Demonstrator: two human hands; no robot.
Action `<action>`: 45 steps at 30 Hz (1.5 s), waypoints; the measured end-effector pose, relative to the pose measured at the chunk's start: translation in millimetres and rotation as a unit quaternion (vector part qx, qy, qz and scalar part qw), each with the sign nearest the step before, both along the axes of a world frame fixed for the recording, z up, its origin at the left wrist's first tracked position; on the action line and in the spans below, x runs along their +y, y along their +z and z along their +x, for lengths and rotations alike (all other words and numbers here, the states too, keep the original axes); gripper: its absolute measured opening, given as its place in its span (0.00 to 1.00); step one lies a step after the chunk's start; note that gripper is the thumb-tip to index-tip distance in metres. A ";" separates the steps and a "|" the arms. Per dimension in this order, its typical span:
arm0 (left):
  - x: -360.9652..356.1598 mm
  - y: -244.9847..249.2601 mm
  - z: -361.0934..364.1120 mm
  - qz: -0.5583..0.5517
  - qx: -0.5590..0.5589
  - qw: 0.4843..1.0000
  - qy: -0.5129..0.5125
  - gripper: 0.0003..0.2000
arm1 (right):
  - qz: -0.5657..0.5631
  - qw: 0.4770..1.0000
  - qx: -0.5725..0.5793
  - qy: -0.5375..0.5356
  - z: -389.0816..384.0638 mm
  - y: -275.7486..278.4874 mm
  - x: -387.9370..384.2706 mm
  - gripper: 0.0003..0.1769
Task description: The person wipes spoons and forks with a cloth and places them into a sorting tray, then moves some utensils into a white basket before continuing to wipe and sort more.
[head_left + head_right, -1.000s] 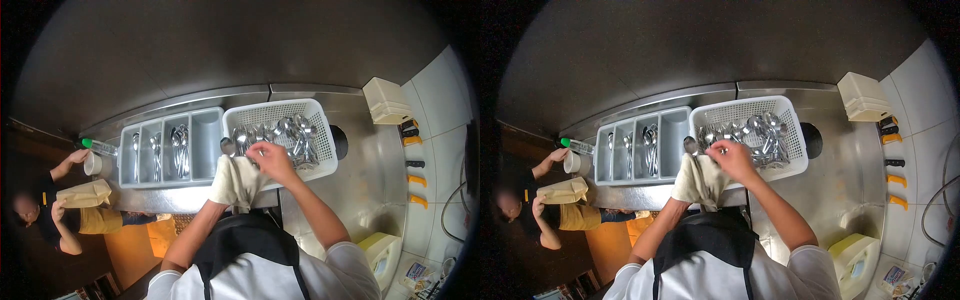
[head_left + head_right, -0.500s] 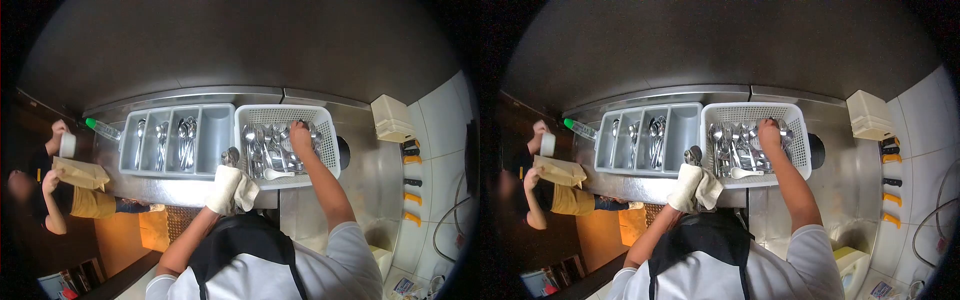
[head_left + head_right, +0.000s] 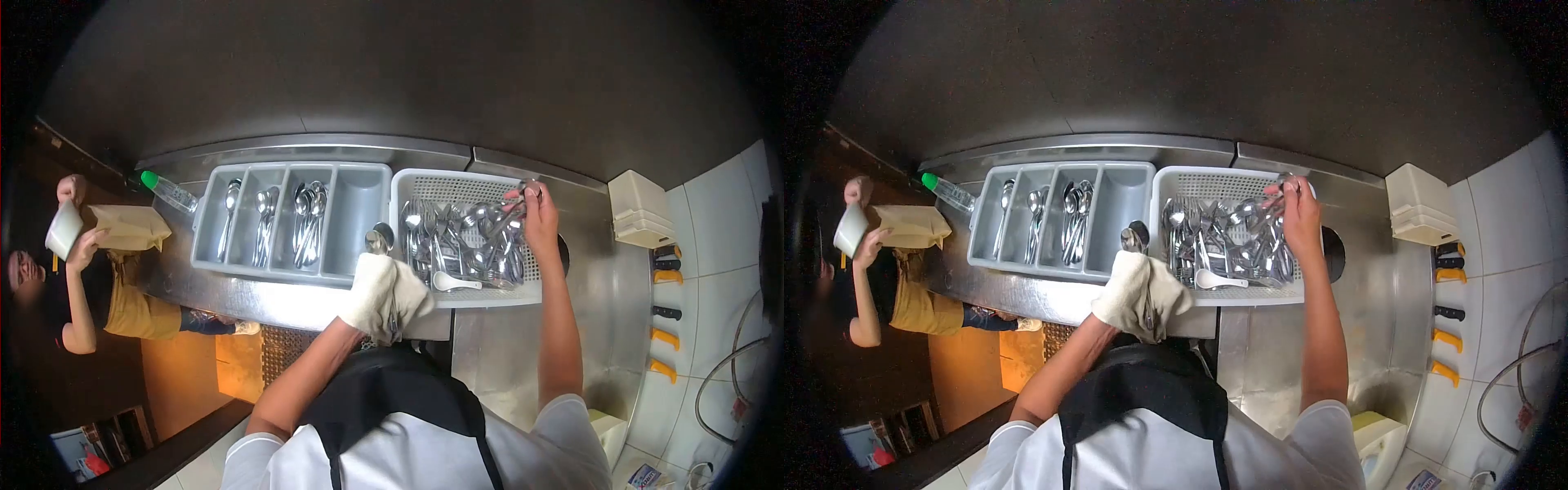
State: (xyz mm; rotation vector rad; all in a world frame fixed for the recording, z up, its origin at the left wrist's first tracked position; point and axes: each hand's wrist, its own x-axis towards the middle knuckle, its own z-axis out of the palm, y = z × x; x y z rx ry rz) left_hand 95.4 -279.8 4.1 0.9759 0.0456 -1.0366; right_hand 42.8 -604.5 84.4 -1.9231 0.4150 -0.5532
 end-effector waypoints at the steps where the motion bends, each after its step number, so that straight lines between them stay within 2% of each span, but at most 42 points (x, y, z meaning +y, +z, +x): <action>1: -3.4 -19.6 5.6 0.017 -0.066 0.997 -0.038 0.21 | 0.082 0.996 -0.019 0.027 -3.5 25.2 21.5 0.13; 2: -6.9 -24.3 9.7 0.026 -0.094 0.993 -0.063 0.24 | 0.136 0.989 -0.019 0.059 -4.5 34.9 36.7 0.14; 3: -12.8 1.4 13.8 0.021 -0.058 0.992 -0.109 0.25 | 0.190 0.978 -0.019 0.090 -4.2 39.0 50.7 0.14; 5: -26.2 44.7 -4.2 -0.035 0.076 0.996 -0.021 0.31 | 0.236 0.955 0.006 0.182 0.6 37.7 82.6 0.16; 6: -32.9 54.9 -10.9 -0.035 0.096 0.995 0.008 0.27 | 0.280 0.937 0.055 0.200 3.8 29.1 98.7 0.18; 7: -38.1 62.3 -15.5 -0.035 0.116 0.992 0.038 0.23 | 0.204 0.953 0.033 0.223 7.0 12.4 110.4 0.19; 8: -40.4 71.8 -16.9 -0.034 0.135 0.988 0.069 0.18 | 0.160 0.953 0.087 0.242 8.6 12.7 113.1 0.21; 9: -40.4 88.5 -9.2 0.047 -0.015 0.998 0.032 0.09 | 0.210 0.950 0.074 0.218 12.5 4.9 106.3 0.22; 10: -32.5 34.7 -9.2 -0.031 -0.010 0.999 0.008 0.03 | 0.260 0.944 0.061 0.195 19.2 -9.3 93.9 0.22; 11: -26.3 11.8 -16.8 0.019 -0.067 0.997 0.035 0.02 | 0.144 0.974 0.116 0.134 24.3 -22.0 72.3 0.25; 12: -17.9 24.2 -17.7 0.025 -0.061 0.998 -0.001 0.04 | 0.025 0.983 0.169 0.071 24.9 -37.3 46.0 0.29; 13: -9.5 36.9 -18.7 0.032 -0.057 0.997 -0.038 0.06 | -0.199 0.965 0.164 0.045 19.9 -63.3 19.4 0.31; 14: -3.3 40.8 -20.0 0.032 -0.029 0.998 -0.047 0.06 | -0.414 0.898 0.149 0.017 14.6 -83.5 -3.3 0.33; 16: 7.7 43.9 -27.3 0.032 0.027 0.997 -0.061 0.06 | -0.452 0.877 0.151 0.053 9.7 -93.6 -27.4 0.34; 17: 7.0 56.4 -31.2 0.070 0.012 0.997 -0.039 0.07 | -0.469 0.867 0.152 0.071 11.0 -92.9 -29.6 0.35; 20: 16.1 43.3 -36.6 0.085 -0.032 0.996 -0.018 0.08 | -0.435 0.862 0.247 0.080 17.1 -91.4 -35.1 0.35; 21: 20.5 40.8 -34.8 0.046 -0.024 0.998 -0.038 0.08 | -0.399 0.876 0.257 0.088 21.0 -92.6 -37.7 0.30; 24: 26.5 31.0 -32.0 0.040 -0.044 0.996 -0.061 0.09 | -0.380 0.877 0.286 0.068 27.1 -112.8 -52.9 0.22; 27: 27.6 31.9 -30.8 0.019 -0.078 0.996 -0.045 0.10 | -0.371 0.886 0.266 0.074 26.1 -123.2 -68.9 0.15; 29: 29.3 38.9 -30.4 0.012 -0.010 0.999 -0.036 0.10 | -0.301 0.926 0.225 0.033 21.4 -119.4 -77.9 0.14; 31: 32.4 45.3 -29.5 -0.028 0.062 0.997 -0.027 0.10 | -0.242 0.951 0.192 0.012 16.7 -84.0 -70.1 0.13; 33: 34.8 47.4 -30.5 -0.101 0.137 0.985 -0.022 0.12 | -0.267 0.957 0.117 -0.004 13.6 -45.1 -65.0 0.11; 37: 22.1 24.1 -23.6 -0.084 0.071 0.994 -0.010 0.15 | -0.344 0.937 -0.051 -0.042 6.2 16.2 -45.2 0.10; 40: 6.0 16.9 -12.7 -0.038 0.005 0.999 -0.009 0.16 | -0.271 0.955 -0.105 -0.053 1.3 53.7 -14.7 0.10; 42: -0.2 -63.7 -0.4 -0.076 -0.016 0.997 0.001 0.17 | -0.130 0.990 -0.045 -0.043 -5.2 77.7 13.9 0.11; 43: -1.1 -125.9 11.1 -0.114 -0.107 0.987 -0.030 0.19 | -0.064 0.997 -0.010 -0.030 -7.3 85.6 26.1 0.11; 44: -9.3 -81.6 9.5 -0.116 -0.155 0.978 -0.075 0.22 | 0.002 1.000 0.023 -0.018 -6.7 88.5 38.6 0.12; 45: -18.1 -33.2 7.7 -0.119 -0.205 0.964 -0.117 0.24 | 0.034 0.999 -0.006 0.021 -1.6 81.4 52.6 0.12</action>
